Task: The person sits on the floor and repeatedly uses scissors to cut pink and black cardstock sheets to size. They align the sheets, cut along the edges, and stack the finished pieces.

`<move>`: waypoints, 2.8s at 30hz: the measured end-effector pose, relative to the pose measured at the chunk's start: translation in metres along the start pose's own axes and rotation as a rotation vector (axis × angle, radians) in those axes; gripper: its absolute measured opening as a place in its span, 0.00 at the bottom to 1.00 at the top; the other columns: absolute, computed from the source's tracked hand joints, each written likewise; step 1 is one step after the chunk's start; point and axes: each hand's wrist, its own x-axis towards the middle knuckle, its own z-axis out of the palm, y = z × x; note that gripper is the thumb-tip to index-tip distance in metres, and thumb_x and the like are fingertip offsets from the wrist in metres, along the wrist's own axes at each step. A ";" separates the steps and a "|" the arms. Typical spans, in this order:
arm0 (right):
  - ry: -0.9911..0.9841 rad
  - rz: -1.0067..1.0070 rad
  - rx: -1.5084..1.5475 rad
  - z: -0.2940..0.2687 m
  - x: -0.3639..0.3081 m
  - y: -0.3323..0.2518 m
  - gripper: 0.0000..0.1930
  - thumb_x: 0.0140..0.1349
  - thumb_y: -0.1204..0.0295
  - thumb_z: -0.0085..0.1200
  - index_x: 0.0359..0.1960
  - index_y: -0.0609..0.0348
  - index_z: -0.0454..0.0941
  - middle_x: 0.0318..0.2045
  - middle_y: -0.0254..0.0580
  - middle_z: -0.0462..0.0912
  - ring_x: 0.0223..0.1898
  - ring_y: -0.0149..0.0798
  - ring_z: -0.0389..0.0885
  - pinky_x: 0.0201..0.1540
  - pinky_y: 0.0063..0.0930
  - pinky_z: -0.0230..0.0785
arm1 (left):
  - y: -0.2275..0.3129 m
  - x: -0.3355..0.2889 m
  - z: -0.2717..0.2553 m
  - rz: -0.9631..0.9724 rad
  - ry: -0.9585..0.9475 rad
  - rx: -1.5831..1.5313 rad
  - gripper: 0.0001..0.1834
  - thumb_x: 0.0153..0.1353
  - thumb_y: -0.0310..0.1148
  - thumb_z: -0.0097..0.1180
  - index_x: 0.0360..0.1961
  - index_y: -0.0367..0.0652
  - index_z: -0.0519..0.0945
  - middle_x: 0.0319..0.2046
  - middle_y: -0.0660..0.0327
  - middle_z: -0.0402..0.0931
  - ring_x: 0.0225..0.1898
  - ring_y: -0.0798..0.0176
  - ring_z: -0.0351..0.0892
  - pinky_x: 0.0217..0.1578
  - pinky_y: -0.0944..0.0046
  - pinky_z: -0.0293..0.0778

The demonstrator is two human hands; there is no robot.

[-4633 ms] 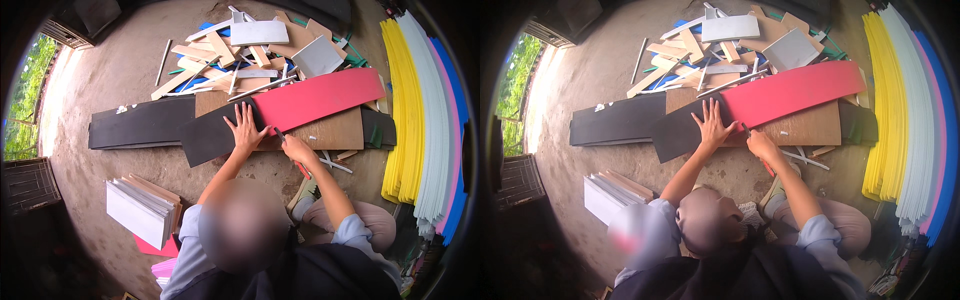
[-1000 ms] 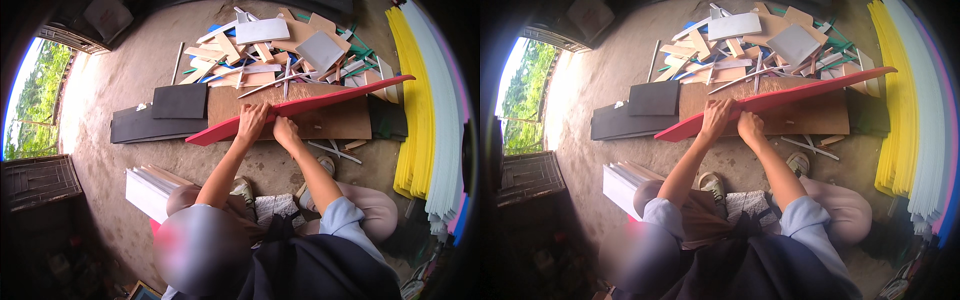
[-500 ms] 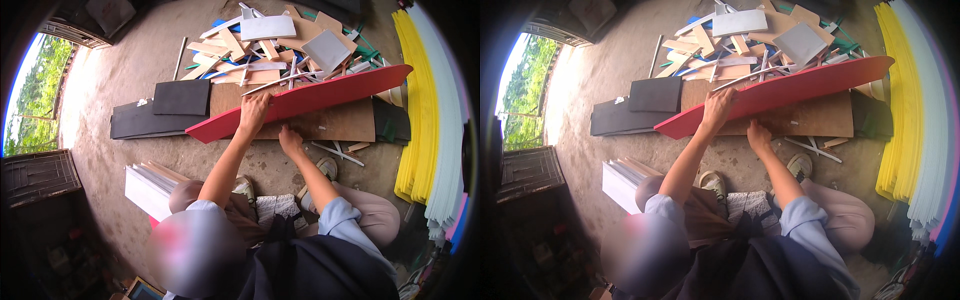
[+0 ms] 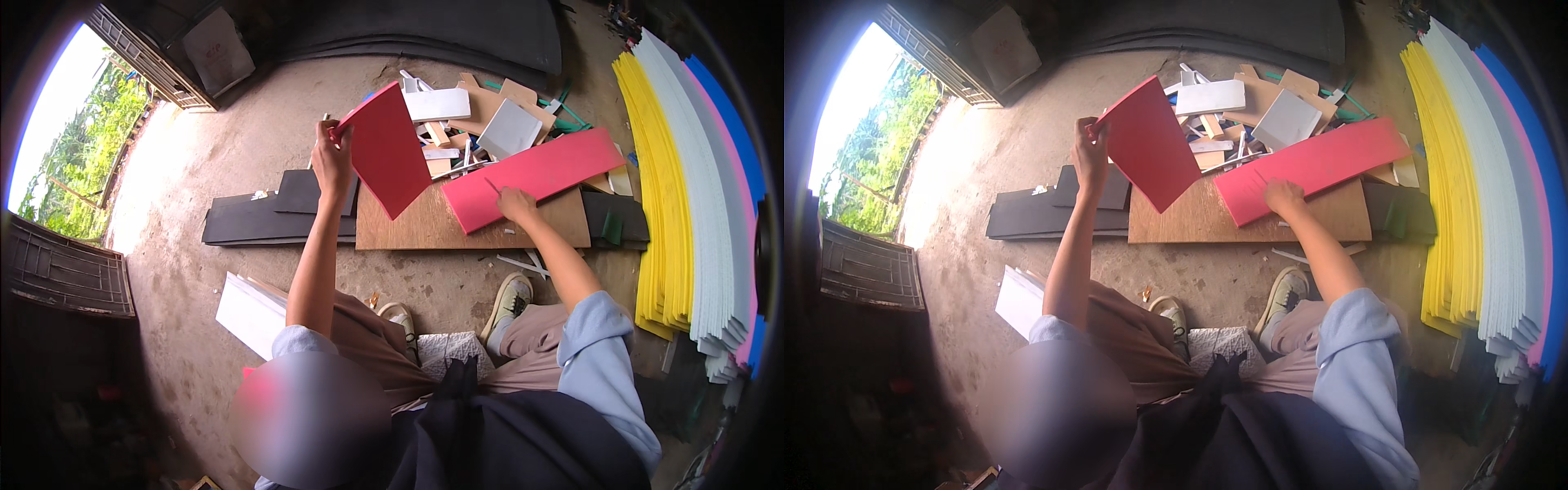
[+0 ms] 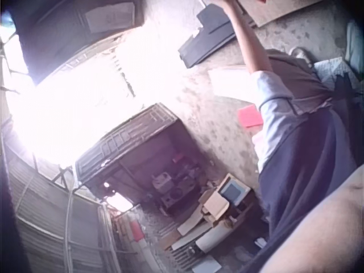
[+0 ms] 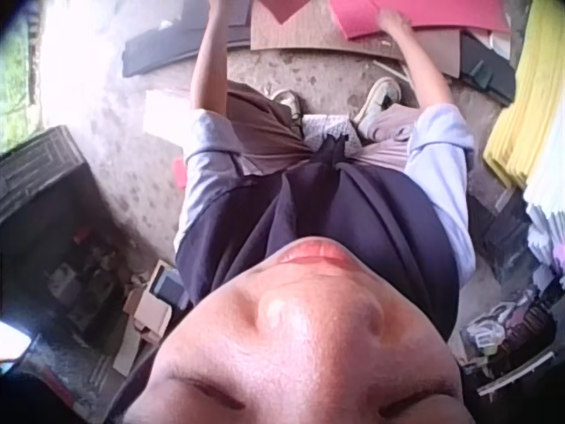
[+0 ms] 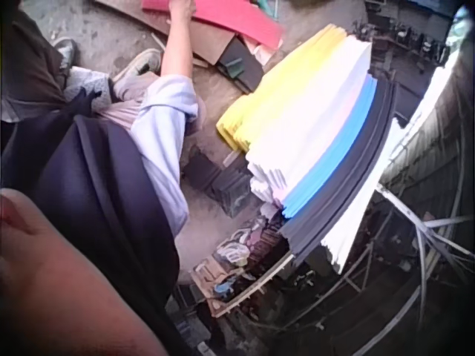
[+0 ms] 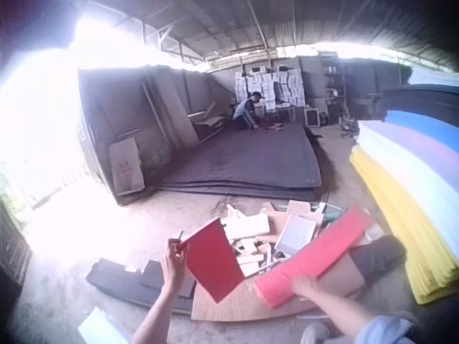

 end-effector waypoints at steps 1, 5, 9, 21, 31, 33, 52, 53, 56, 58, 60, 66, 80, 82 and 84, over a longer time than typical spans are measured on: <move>0.019 0.035 0.068 -0.020 0.002 0.005 0.16 0.53 0.64 0.45 0.38 0.61 0.74 0.38 0.56 0.76 0.41 0.54 0.75 0.42 0.43 0.68 | -0.003 0.002 -0.011 -0.139 0.050 -0.054 0.14 0.56 0.38 0.53 0.37 0.39 0.69 0.28 0.52 0.76 0.29 0.57 0.77 0.28 0.62 0.71; -0.001 0.083 0.086 -0.077 0.027 0.015 0.20 0.52 0.64 0.45 0.44 0.64 0.69 0.40 0.59 0.75 0.44 0.56 0.74 0.45 0.43 0.67 | -0.062 0.000 -0.030 -0.566 0.331 -0.761 0.12 0.56 0.31 0.54 0.39 0.38 0.68 0.32 0.54 0.73 0.31 0.60 0.77 0.29 0.68 0.77; 0.118 0.013 0.148 -0.097 0.052 0.031 0.21 0.52 0.65 0.45 0.46 0.66 0.63 0.40 0.64 0.74 0.43 0.58 0.73 0.46 0.46 0.66 | -0.095 -0.024 -0.025 -0.891 0.125 -1.257 0.12 0.54 0.27 0.55 0.37 0.35 0.68 0.31 0.55 0.72 0.33 0.60 0.77 0.32 0.68 0.78; -0.143 -0.452 -0.135 0.017 0.076 -0.061 0.23 0.50 0.68 0.55 0.45 0.63 0.61 0.40 0.56 0.73 0.45 0.54 0.72 0.44 0.46 0.67 | -0.123 -0.062 0.027 -1.052 0.041 -1.191 0.20 0.49 0.17 0.55 0.42 0.47 0.66 0.36 0.63 0.72 0.40 0.68 0.73 0.44 0.67 0.70; 0.127 -0.567 0.126 0.127 0.126 -0.107 0.23 0.57 0.60 0.47 0.50 0.63 0.63 0.42 0.53 0.72 0.42 0.50 0.73 0.46 0.39 0.65 | -0.113 -0.063 0.049 -1.124 -0.021 -1.158 0.27 0.49 0.16 0.55 0.46 0.50 0.57 0.42 0.62 0.67 0.44 0.66 0.71 0.49 0.64 0.70; -0.441 -0.318 0.861 0.102 0.141 -0.160 0.25 0.59 0.55 0.45 0.50 0.63 0.62 0.43 0.50 0.72 0.41 0.46 0.74 0.45 0.35 0.65 | -0.113 -0.065 0.044 -1.124 0.009 -1.162 0.29 0.49 0.16 0.54 0.48 0.50 0.56 0.43 0.60 0.65 0.44 0.65 0.71 0.48 0.64 0.71; -1.193 -0.896 0.919 0.074 -0.093 -0.441 0.25 0.56 0.75 0.49 0.55 0.68 0.59 0.36 0.46 0.76 0.34 0.33 0.77 0.34 0.25 0.72 | -0.098 -0.253 -0.322 -1.003 0.359 -0.245 0.27 0.54 0.25 0.52 0.56 0.41 0.63 0.47 0.51 0.69 0.43 0.65 0.73 0.43 0.69 0.72; -1.100 -0.900 0.862 0.087 -0.102 -0.441 0.24 0.56 0.75 0.50 0.55 0.68 0.60 0.36 0.47 0.76 0.34 0.33 0.77 0.34 0.25 0.72 | -0.103 -0.268 -0.317 -1.036 0.385 -0.221 0.25 0.54 0.23 0.51 0.55 0.40 0.65 0.44 0.52 0.72 0.43 0.66 0.73 0.43 0.68 0.71; -0.895 -0.936 0.735 0.121 -0.124 -0.448 0.23 0.51 0.73 0.54 0.50 0.66 0.68 0.36 0.53 0.75 0.36 0.40 0.77 0.41 0.29 0.69 | -0.133 -0.309 -0.312 -0.999 0.466 -0.208 0.23 0.54 0.21 0.50 0.54 0.39 0.67 0.44 0.54 0.73 0.43 0.64 0.73 0.45 0.68 0.70; -0.645 -1.029 0.622 0.135 -0.127 -0.447 0.24 0.48 0.73 0.56 0.49 0.66 0.68 0.39 0.57 0.72 0.41 0.43 0.74 0.45 0.31 0.68 | -0.141 -0.317 -0.303 -1.006 0.482 -0.154 0.23 0.53 0.20 0.50 0.53 0.39 0.68 0.45 0.54 0.73 0.44 0.64 0.73 0.45 0.68 0.70; -0.542 -1.051 0.571 0.144 -0.126 -0.448 0.25 0.48 0.73 0.56 0.50 0.65 0.68 0.39 0.55 0.72 0.37 0.43 0.76 0.40 0.30 0.70 | -0.150 -0.322 -0.296 -0.998 0.501 -0.136 0.23 0.53 0.20 0.51 0.53 0.40 0.68 0.44 0.53 0.73 0.44 0.64 0.74 0.44 0.68 0.71; -0.593 -1.084 0.445 0.129 -0.135 -0.442 0.26 0.49 0.71 0.57 0.51 0.61 0.67 0.44 0.54 0.68 0.43 0.43 0.73 0.47 0.30 0.67 | -0.176 -0.339 -0.295 -0.988 0.427 0.165 0.24 0.48 0.25 0.56 0.50 0.43 0.72 0.43 0.53 0.70 0.40 0.60 0.75 0.42 0.65 0.72; -0.561 -0.759 0.332 0.014 0.081 -0.254 0.17 0.55 0.69 0.49 0.46 0.61 0.70 0.36 0.46 0.77 0.33 0.32 0.77 0.34 0.27 0.69 | -0.106 -0.192 -0.137 -0.379 0.005 0.199 0.16 0.52 0.30 0.54 0.44 0.44 0.72 0.40 0.55 0.67 0.45 0.55 0.67 0.45 0.60 0.66; -0.421 -0.639 0.372 0.021 0.110 -0.196 0.16 0.55 0.69 0.49 0.44 0.62 0.71 0.37 0.49 0.77 0.36 0.36 0.78 0.39 0.29 0.68 | -0.108 -0.176 -0.085 -0.352 -0.241 -0.002 0.15 0.53 0.31 0.53 0.43 0.45 0.73 0.40 0.56 0.68 0.44 0.58 0.70 0.42 0.61 0.69; -0.250 -0.626 0.326 0.046 0.127 -0.138 0.16 0.52 0.69 0.52 0.41 0.63 0.72 0.38 0.54 0.76 0.39 0.46 0.76 0.44 0.31 0.67 | -0.114 -0.176 -0.041 -0.290 -0.425 0.036 0.13 0.53 0.31 0.52 0.42 0.44 0.74 0.40 0.56 0.68 0.42 0.58 0.71 0.42 0.61 0.69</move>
